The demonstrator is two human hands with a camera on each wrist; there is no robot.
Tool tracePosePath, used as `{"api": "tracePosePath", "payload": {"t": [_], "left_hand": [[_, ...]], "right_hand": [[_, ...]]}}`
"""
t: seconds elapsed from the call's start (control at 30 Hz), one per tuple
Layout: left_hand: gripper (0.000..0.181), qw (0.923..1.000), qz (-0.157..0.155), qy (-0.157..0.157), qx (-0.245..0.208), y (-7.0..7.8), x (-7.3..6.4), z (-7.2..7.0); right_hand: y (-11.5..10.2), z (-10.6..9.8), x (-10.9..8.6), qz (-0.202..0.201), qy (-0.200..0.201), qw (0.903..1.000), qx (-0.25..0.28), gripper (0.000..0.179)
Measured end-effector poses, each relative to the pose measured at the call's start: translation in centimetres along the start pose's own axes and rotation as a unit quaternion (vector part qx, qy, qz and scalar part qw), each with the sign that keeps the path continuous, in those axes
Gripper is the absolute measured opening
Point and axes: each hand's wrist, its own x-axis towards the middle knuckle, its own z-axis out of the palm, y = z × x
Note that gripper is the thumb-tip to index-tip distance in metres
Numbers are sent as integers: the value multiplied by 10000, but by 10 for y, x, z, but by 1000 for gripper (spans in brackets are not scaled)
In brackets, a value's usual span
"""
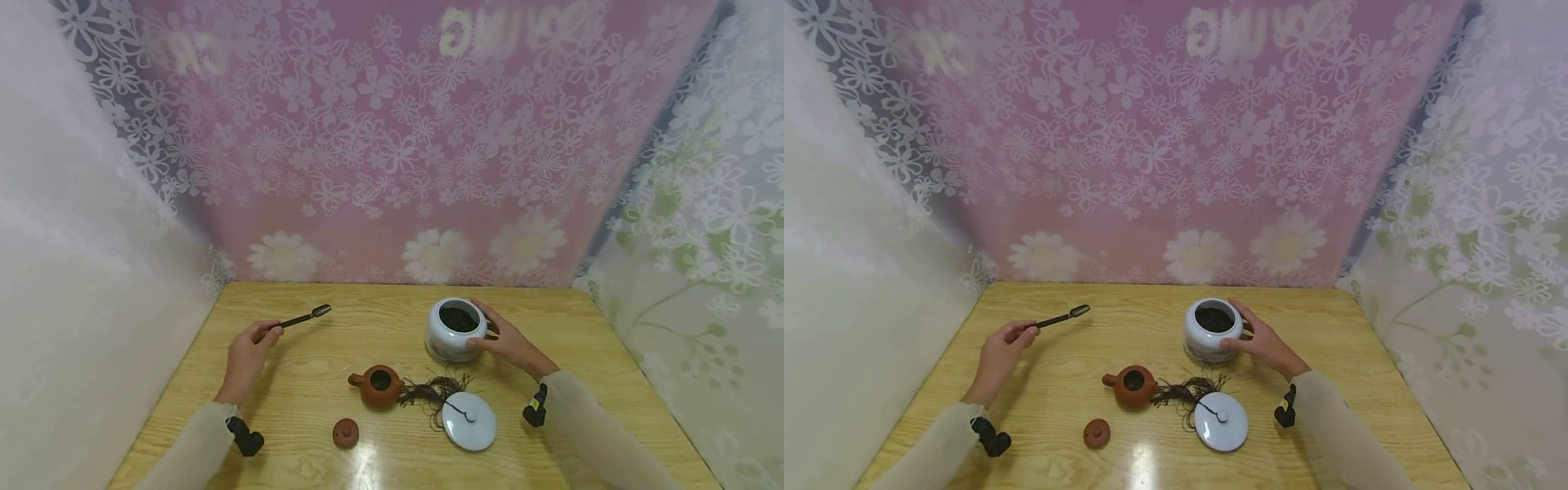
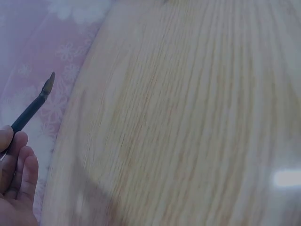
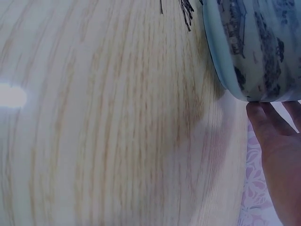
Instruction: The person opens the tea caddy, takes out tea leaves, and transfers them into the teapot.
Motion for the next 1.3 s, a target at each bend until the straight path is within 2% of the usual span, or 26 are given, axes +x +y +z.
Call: {"api": "tracePosePath", "payload": {"t": [0.33,0.6,0.97,1.3], "left_hand": [[43,9982,-94,257,529,-11,11,-6],[41,9966,-205,264,757,-19,16,-11],[36,9955,95,136,929,-36,12,-19],[27,9866,501,292,1522,-46,10,-22]], "right_hand": [[0,0,-2,-48,-5,10000,36,97],[-1,1,-2,-10,31,10000,67,99],[1,1,-1,-61,14,9999,108,98],[0,2,-2,8,84,9999,117,98]]}}
